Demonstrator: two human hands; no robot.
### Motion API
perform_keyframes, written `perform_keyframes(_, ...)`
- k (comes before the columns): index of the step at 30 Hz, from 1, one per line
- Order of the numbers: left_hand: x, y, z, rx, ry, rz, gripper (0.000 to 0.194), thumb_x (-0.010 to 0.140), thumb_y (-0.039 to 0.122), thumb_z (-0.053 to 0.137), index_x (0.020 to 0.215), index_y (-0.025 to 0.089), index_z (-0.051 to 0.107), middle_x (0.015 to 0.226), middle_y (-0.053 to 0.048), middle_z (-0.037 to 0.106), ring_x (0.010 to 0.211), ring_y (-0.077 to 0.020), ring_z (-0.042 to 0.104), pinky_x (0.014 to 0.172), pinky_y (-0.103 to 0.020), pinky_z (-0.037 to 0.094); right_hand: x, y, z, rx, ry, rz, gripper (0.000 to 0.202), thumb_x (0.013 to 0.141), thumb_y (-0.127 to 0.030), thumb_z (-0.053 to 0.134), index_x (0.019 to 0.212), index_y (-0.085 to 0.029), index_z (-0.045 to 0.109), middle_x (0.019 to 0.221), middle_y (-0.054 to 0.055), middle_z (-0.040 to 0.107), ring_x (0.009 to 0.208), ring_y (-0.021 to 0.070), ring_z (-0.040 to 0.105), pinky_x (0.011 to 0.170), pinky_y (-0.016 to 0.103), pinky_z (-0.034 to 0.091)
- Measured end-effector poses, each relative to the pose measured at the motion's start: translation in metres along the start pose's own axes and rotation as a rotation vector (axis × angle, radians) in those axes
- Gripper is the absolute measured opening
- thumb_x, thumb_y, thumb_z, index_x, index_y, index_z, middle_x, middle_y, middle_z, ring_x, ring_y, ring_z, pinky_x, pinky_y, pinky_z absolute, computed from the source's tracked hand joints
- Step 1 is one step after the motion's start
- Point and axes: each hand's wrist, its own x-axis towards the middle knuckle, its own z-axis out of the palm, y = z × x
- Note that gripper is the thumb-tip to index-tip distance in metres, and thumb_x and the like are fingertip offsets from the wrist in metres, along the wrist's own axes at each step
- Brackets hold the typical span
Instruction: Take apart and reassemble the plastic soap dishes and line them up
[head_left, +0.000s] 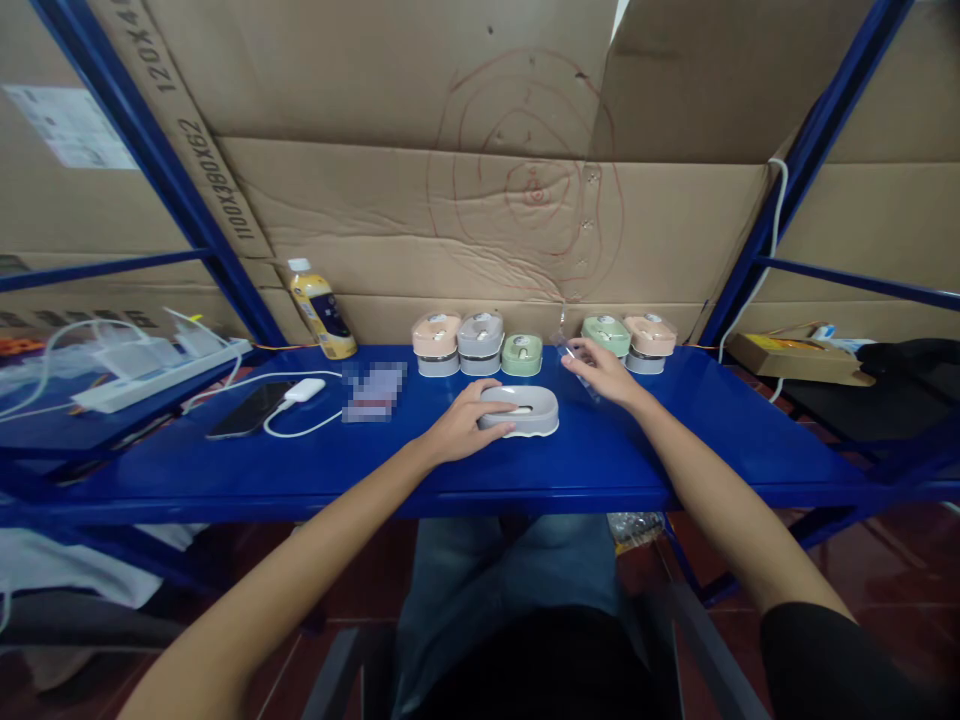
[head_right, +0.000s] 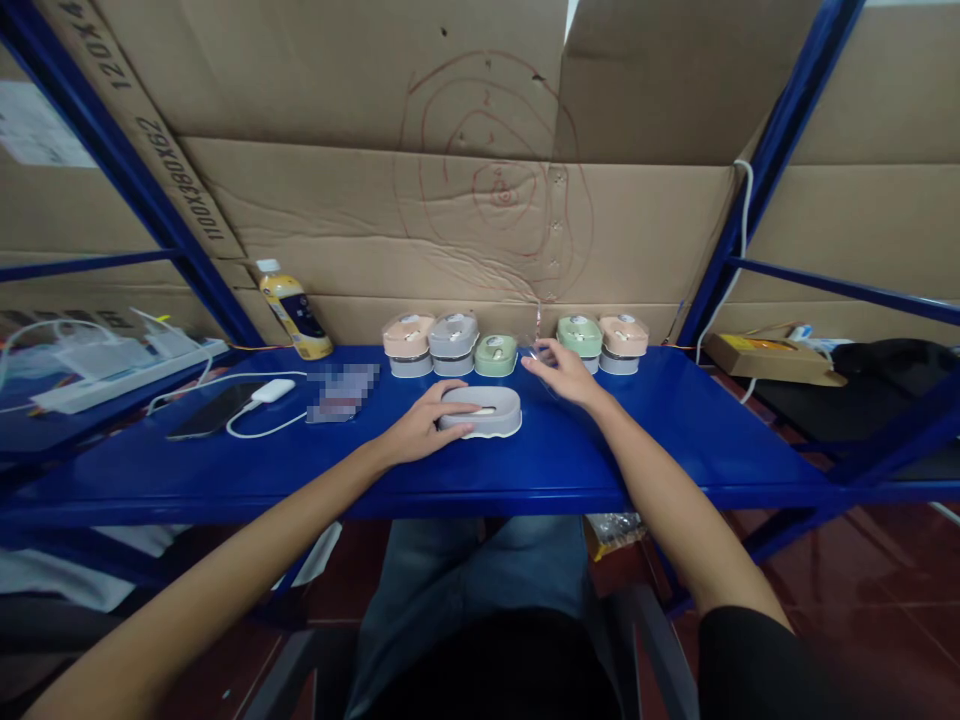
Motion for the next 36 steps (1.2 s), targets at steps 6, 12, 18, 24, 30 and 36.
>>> perform_keyframes(6, 0.001, -0.002, 0.000, -0.008, 0.025, -0.027, 0.045, 0.099, 0.059, 0.061, 0.125, 0.028, 0.082, 0.152, -0.012, 0.054, 0.145, -0.0378, 0.051, 0.128, -0.060, 0.037, -0.003, -0.004, 0.004, -0.019, -0.020, -0.034, 0.060, 0.087, -0.061, 0.073, 0.131, -0.022, 0.065, 0.118, 0.011, 0.076, 0.104, 0.0277, 0.072, 0.100, 0.050, 0.058)
perform_keyframes(12, 0.002, -0.004, -0.005, 0.005, 0.163, -0.040, 0.047, 0.102, 0.055, 0.055, 0.125, 0.022, 0.081, 0.150, -0.014, 0.054, 0.142, -0.0364, 0.054, 0.126, -0.057, 0.041, -0.005, -0.007, 0.003, -0.037, -0.024, -0.034, 0.060, 0.087, -0.062, 0.072, 0.132, -0.022, 0.065, 0.118, 0.012, 0.076, 0.102, 0.0294, 0.072, 0.098, 0.051, 0.059)
perform_keyframes(18, 0.000, -0.004, -0.011, 0.042, 0.190, -0.030, 0.042, 0.102, 0.050, 0.057, 0.123, 0.022, 0.080, 0.152, -0.013, 0.052, 0.145, -0.0366, 0.051, 0.127, -0.057, 0.038, -0.005, -0.010, 0.002, -0.040, -0.027, -0.030, 0.064, 0.087, -0.063, 0.072, 0.133, -0.019, 0.063, 0.120, 0.014, 0.075, 0.103, 0.0299, 0.073, 0.099, 0.050, 0.059)
perform_keyframes(24, -0.002, 0.000, -0.005, 0.058, -0.003, 0.025, 0.039, 0.099, 0.050, 0.064, 0.128, 0.027, 0.079, 0.159, -0.013, 0.047, 0.151, -0.0389, 0.044, 0.127, -0.062, 0.034, -0.004, -0.006, 0.002, -0.030, -0.020, -0.044, 0.063, 0.088, -0.061, 0.072, 0.134, -0.019, 0.063, 0.121, 0.014, 0.076, 0.102, 0.0284, 0.073, 0.098, 0.050, 0.059)
perform_keyframes(30, -0.001, 0.004, -0.003, 0.067, -0.050, 0.025, 0.050, 0.096, 0.052, 0.070, 0.139, 0.027, 0.071, 0.161, -0.015, 0.045, 0.154, -0.0388, 0.042, 0.128, -0.059, 0.035, -0.006, -0.006, 0.007, -0.076, -0.041, -0.089, 0.065, 0.087, -0.060, 0.074, 0.135, -0.018, 0.064, 0.121, 0.014, 0.077, 0.102, 0.0293, 0.074, 0.096, 0.049, 0.059)
perform_keyframes(36, 0.006, 0.003, 0.003, -0.006, 0.107, -0.056, 0.084, 0.082, 0.055, 0.086, 0.150, 0.021, 0.050, 0.151, -0.017, 0.059, 0.143, -0.0367, 0.055, 0.123, -0.054, 0.044, -0.015, -0.025, 0.022, -0.143, -0.192, -0.407, 0.076, 0.079, -0.058, 0.086, 0.144, -0.025, 0.065, 0.140, 0.013, 0.071, 0.127, 0.0329, 0.068, 0.113, 0.051, 0.052)
